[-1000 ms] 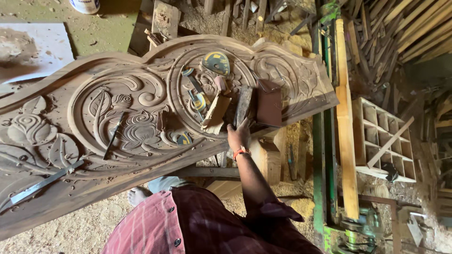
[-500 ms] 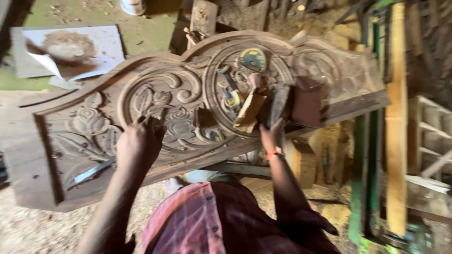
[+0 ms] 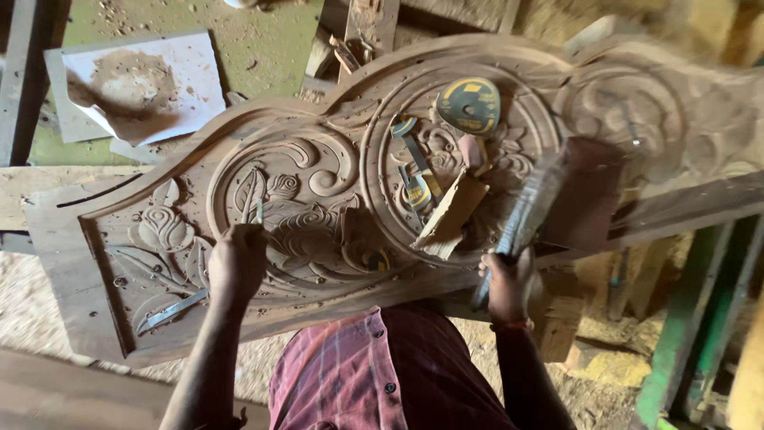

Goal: The person carves a floral design into a wooden panel using a chisel and mallet. They repeatedly strike the chisel to shape the wood, then smooth the surface with sandpaper and a sanding block.

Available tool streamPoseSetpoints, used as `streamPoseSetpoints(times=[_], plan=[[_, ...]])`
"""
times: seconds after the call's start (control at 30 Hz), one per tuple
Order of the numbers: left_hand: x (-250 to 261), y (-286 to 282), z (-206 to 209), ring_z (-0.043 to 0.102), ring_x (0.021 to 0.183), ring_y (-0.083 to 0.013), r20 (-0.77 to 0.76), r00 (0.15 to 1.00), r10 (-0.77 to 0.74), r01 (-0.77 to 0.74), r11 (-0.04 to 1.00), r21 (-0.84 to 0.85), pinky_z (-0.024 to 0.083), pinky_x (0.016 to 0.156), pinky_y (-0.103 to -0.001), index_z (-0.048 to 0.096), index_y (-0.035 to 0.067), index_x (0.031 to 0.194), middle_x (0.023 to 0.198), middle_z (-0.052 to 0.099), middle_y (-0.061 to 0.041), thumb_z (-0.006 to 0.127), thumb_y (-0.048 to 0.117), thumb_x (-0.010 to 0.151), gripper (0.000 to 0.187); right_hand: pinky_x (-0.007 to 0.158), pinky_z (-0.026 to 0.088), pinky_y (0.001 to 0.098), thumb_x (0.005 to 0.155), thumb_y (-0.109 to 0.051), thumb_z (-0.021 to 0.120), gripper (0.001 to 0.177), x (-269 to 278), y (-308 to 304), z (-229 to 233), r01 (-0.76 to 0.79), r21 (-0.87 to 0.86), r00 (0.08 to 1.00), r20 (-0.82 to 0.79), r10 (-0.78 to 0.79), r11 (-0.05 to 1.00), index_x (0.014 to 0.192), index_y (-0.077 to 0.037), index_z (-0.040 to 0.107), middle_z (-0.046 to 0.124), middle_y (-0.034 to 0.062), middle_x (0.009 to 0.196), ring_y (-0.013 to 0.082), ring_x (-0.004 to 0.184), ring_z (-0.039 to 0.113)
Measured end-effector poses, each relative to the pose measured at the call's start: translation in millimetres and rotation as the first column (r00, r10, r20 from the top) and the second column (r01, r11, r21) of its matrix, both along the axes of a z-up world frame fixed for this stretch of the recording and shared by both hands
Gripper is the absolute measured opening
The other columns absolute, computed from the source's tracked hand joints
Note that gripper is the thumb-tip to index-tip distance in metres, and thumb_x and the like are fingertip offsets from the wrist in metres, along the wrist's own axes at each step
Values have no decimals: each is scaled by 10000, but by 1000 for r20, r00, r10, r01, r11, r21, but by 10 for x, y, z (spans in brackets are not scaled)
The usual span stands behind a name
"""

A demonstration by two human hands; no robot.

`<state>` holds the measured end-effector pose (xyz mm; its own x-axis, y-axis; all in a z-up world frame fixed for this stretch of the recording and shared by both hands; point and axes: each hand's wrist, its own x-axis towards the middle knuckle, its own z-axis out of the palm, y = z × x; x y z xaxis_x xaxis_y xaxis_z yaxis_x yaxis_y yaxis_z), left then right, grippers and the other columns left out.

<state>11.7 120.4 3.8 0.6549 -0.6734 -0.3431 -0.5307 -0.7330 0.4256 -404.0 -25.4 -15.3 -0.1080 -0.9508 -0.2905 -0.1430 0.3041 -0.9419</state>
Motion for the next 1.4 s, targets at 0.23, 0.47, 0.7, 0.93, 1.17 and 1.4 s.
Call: streamPoseSetpoints(times=[0.23, 0.47, 0.7, 0.93, 1.17, 1.4], plan=[[-33, -888, 153, 727, 817, -162, -757, 653, 29, -450, 819, -357, 628, 748, -305, 563, 20, 1019, 932, 723, -93, 664, 115, 951, 154, 690, 580, 309, 878, -49, 693, 467, 13, -624, 303, -394, -190, 906, 84, 415, 899, 1309, 40, 539, 666, 76, 897, 145, 745, 654], [-96, -2190, -63, 610, 467, -208, -7, 949, -315, 287, 874, -392, 502, 410, -323, 605, 12, 1040, 719, 665, -112, 542, 157, 1118, 176, 772, 540, 270, 946, -104, 746, 507, 368, -1108, 710, -583, -262, 776, 102, 623, 769, 1368, 52, 510, 659, 70, 1001, 122, 820, 629], [262, -2413, -14, 662, 556, -225, 30, 875, -484, 444, 773, -453, 528, 464, -342, 651, 11, 1023, 775, 700, -117, 580, 111, 1115, 153, 721, 512, 231, 958, -208, 779, 624, 748, -1293, 794, -618, -186, 761, 100, 641, 764, 1457, 32, 491, 613, 34, 961, 94, 789, 601], [220, -2312, -133, 665, 563, -224, 78, 888, -453, 458, 858, -234, 531, 470, -342, 651, 11, 1028, 779, 702, -116, 581, 115, 1114, 152, 695, 545, 243, 1023, -254, 794, 597, 1193, -1671, 951, -728, -275, 666, -70, 742, 628, 1442, 17, 464, 633, 39, 913, 99, 724, 605], [107, -2218, -235, 668, 569, -222, 124, 908, -400, 418, 890, -183, 534, 475, -343, 651, 11, 1033, 783, 703, -116, 581, 119, 1113, 151, 783, 515, 244, 1089, -207, 712, 371, 1684, -2195, 1399, -950, -226, 305, -515, 801, 216, 1298, 10, 496, 651, 83, 1021, 129, 848, 629], [16, -2192, -291, 671, 576, -221, 119, 920, -375, 389, 909, -147, 536, 481, -343, 651, 11, 1038, 787, 705, -116, 582, 123, 1113, 151, 775, 513, 247, 1083, -206, 711, 358, 2012, -2340, 1331, -996, -64, 18, -828, 560, -62, 1281, 7, 502, 648, 82, 1008, 133, 839, 627]])
